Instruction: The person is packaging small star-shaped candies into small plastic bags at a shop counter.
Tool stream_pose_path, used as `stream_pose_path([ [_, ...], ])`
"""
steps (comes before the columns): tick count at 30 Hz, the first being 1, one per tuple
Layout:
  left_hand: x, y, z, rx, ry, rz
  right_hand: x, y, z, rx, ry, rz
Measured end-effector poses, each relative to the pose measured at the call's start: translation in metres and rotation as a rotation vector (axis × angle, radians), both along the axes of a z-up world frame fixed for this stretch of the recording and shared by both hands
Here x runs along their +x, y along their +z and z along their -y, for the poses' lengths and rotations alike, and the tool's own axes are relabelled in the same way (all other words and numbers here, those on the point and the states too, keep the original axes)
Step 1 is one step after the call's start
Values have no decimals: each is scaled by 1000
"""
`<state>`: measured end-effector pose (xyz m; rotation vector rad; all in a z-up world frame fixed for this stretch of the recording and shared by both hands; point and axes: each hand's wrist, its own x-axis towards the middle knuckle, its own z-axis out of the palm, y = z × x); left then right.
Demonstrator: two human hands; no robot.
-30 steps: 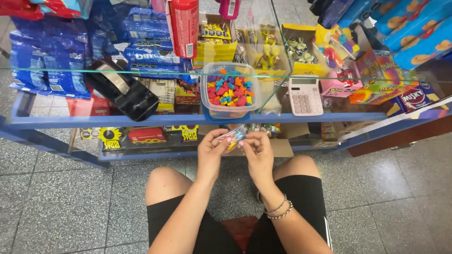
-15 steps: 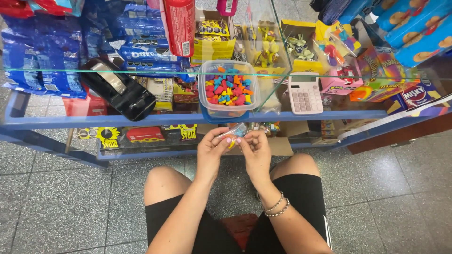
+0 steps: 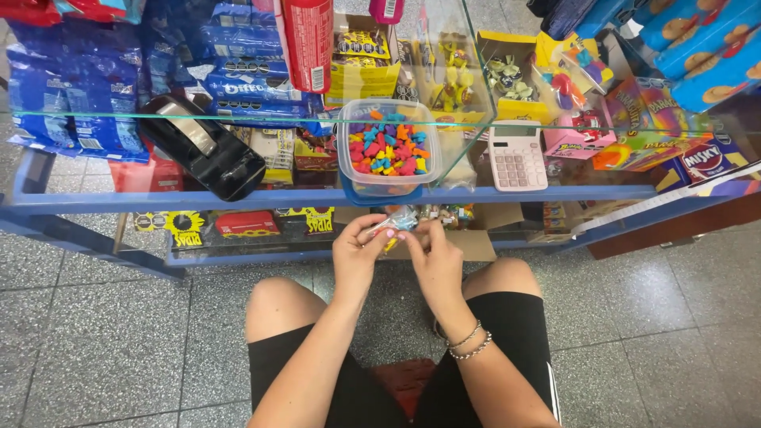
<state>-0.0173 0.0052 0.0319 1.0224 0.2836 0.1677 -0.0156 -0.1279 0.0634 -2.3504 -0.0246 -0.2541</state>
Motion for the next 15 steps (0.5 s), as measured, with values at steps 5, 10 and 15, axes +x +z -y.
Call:
stream_pose_path([
  [5, -1, 0, -1, -85, -49, -23, 8, -6, 14, 254, 102, -42],
  [10, 2, -14, 3, -117, -175, 47, 9, 2, 16, 528, 195, -175],
  [15, -2, -2, 3, -153, -261, 59, 22, -36, 34, 782, 262, -192],
])
